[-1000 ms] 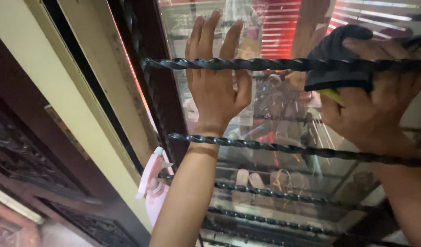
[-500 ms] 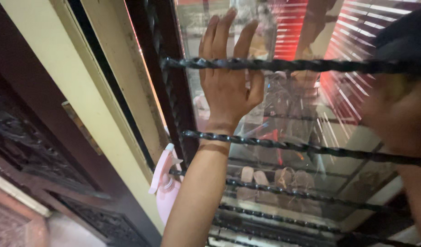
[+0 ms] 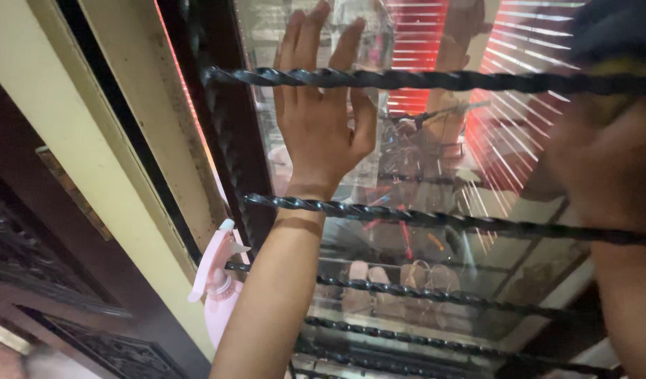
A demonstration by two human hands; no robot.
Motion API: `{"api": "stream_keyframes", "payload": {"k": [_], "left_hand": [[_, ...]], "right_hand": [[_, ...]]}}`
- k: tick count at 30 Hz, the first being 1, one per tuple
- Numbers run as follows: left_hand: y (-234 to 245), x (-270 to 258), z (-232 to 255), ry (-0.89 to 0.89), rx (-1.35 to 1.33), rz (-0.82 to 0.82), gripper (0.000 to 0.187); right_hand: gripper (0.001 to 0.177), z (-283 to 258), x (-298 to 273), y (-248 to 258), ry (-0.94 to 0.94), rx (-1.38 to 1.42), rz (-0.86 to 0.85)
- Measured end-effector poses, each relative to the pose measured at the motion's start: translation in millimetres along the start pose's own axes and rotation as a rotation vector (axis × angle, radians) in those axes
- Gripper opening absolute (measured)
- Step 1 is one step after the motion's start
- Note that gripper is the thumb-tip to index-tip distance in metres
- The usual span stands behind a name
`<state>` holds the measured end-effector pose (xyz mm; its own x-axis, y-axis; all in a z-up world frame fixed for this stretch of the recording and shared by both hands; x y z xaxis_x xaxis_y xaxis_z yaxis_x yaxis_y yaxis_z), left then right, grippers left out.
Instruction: The person wipes a glass window pane with a cloth by hand, moving the cloth in repeated circular and sweeping motions across the surface.
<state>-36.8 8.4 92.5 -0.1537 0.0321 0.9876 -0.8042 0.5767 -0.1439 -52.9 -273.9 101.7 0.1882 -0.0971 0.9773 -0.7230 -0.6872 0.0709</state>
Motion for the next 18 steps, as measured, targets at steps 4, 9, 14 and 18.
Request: {"api": "stream_keyframes", "payload": {"k": [4,9,14,18], "left_hand": [[0.2,0.5,3.4,-0.024,0.016,0.003,0.059],[1.4,1.5,7.4,-0.035,0.002,0.015,0.058],[1.0,3.9,8.4,-0.019,0.0,0.019,0.06],[-0.4,4.3,8.3,-0.033,-0.011,0.025,0.064]], "right_hand": [[0.018,10.6,1.7,12.3,-0.118,0.06,0.03],[0.013,-57.5,-5.0,5.8,0.601,-0.354,0.051],[0.015,-85.3,-16.0,-3.0,1.001,-0.56,0.155],[0.023,-11.8,9.9,20.4,0.173,-0.171,0.095]]}}
Point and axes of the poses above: each hand's wrist, its own x-axis towards the middle knuckle, its own y-axis out of the back of the hand, z = x × y, the point moved 7 cm from there along x, towards the middle knuckle, and after that the axes turned 4 degrees about z, right-handed, at the moved point
